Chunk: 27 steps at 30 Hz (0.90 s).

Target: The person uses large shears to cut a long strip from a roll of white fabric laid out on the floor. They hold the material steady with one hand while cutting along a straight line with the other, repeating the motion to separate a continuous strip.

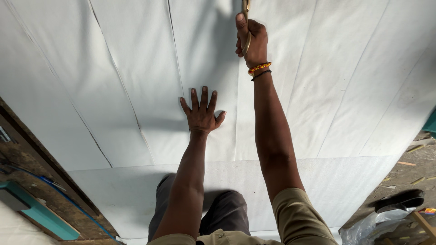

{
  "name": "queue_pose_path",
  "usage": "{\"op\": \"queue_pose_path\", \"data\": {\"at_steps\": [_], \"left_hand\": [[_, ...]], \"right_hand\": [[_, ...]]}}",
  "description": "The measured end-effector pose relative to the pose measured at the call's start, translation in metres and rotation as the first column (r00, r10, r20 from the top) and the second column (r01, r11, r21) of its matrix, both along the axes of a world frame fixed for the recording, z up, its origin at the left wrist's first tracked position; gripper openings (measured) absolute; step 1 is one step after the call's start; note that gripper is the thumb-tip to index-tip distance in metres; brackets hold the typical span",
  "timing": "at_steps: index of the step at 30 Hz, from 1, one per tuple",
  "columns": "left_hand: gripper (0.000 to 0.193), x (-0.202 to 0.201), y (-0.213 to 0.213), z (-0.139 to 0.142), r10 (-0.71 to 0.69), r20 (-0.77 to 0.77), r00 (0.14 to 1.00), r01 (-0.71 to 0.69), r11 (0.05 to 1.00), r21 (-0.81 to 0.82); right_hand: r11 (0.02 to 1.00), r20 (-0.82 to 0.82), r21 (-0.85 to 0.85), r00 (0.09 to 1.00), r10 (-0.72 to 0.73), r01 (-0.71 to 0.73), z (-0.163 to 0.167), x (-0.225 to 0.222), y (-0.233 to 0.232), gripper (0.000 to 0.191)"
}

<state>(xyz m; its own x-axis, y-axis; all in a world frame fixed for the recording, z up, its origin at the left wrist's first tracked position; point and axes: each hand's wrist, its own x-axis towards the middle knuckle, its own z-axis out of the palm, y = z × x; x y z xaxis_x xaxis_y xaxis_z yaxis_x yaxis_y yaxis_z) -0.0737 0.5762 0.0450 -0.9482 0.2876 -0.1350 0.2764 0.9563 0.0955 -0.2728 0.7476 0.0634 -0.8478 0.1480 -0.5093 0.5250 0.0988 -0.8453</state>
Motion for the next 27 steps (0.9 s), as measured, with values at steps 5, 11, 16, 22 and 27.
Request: {"op": "queue_pose_path", "data": {"at_steps": [5,11,16,22,27], "left_hand": [[0.078,0.002,0.0,-0.003,0.011,-0.031,0.999,-0.01,1.0,0.021],[0.078,0.007,-0.002,-0.006,0.013,-0.042,0.999,-0.012,1.0,0.016],[0.076,0.007,0.0,-0.007,0.013,-0.141,0.99,-0.005,0.998,0.058],[0.074,0.012,0.002,-0.008,-0.024,-0.211,0.977,0.041,0.996,0.075],[0.073,0.026,0.003,-0.023,-0.05,-0.216,0.975,0.061,0.997,0.043]], "right_hand": [[0.999,-0.082,-0.049,0.997,-0.01,0.006,-0.009,0.011,0.005,0.064],[0.987,-0.048,-0.126,0.993,-0.105,0.098,-0.016,0.134,0.037,0.049],[0.994,0.028,-0.084,0.997,-0.07,0.072,0.006,0.303,0.069,0.064],[0.977,0.473,0.049,0.856,-0.206,0.208,0.063,0.471,0.076,0.051],[0.961,0.567,0.083,0.781,-0.263,0.264,0.088,0.555,0.072,0.047]]}}
